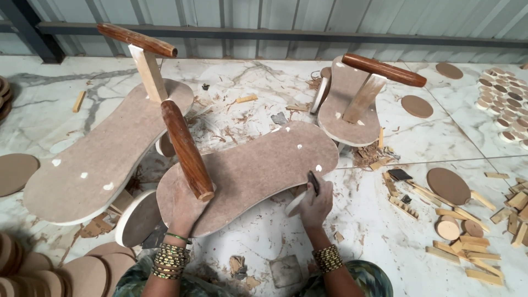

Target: The person sits on the floor assembling wooden ride-on toys. They sand the seat boards with a sanding block, fit wooden handlebars onto the steering posts, and adjust the wheels on the toy bodies.

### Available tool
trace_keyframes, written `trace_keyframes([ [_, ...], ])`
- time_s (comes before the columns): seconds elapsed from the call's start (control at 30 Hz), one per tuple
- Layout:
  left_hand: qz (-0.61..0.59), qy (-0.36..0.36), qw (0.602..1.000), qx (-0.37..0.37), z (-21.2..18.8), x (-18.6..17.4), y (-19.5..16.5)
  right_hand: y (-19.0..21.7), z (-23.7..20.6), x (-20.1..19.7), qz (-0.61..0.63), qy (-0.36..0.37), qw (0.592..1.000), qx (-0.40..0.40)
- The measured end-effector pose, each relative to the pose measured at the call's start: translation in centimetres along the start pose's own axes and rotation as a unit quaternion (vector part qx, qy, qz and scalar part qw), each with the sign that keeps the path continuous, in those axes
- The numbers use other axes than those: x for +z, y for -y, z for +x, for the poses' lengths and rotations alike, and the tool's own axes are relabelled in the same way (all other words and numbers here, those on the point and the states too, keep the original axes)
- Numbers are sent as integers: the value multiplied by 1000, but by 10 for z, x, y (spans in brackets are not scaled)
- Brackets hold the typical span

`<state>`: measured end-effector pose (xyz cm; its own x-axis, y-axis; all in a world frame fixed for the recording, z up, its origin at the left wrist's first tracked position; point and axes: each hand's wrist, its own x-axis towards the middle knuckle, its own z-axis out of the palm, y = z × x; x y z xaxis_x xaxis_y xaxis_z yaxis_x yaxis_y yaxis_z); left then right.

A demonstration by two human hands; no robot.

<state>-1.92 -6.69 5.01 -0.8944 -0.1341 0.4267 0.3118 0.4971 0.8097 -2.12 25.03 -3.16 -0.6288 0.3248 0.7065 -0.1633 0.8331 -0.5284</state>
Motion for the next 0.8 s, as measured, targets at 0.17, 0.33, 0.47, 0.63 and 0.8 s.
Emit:
trace_keyframes([
  [0.17,-19,-17,1000,8,-3,0,0,26,-53,38,40,145,979,141],
  [0.33,21,7,1000,16,-2,3,11,38,-52,25,-100,114,966,-211],
  [0.47,32,15,999,-19,-4,5,15,-31,20,-8,66,1,995,74],
  [0.63,1,-42,998,47,-4,5,12,-74,52,-10,19,-43,995,82],
  [0.8,-10,-23,1000,12,-5,3,12,-45,42,-3,52,-15,996,72],
])
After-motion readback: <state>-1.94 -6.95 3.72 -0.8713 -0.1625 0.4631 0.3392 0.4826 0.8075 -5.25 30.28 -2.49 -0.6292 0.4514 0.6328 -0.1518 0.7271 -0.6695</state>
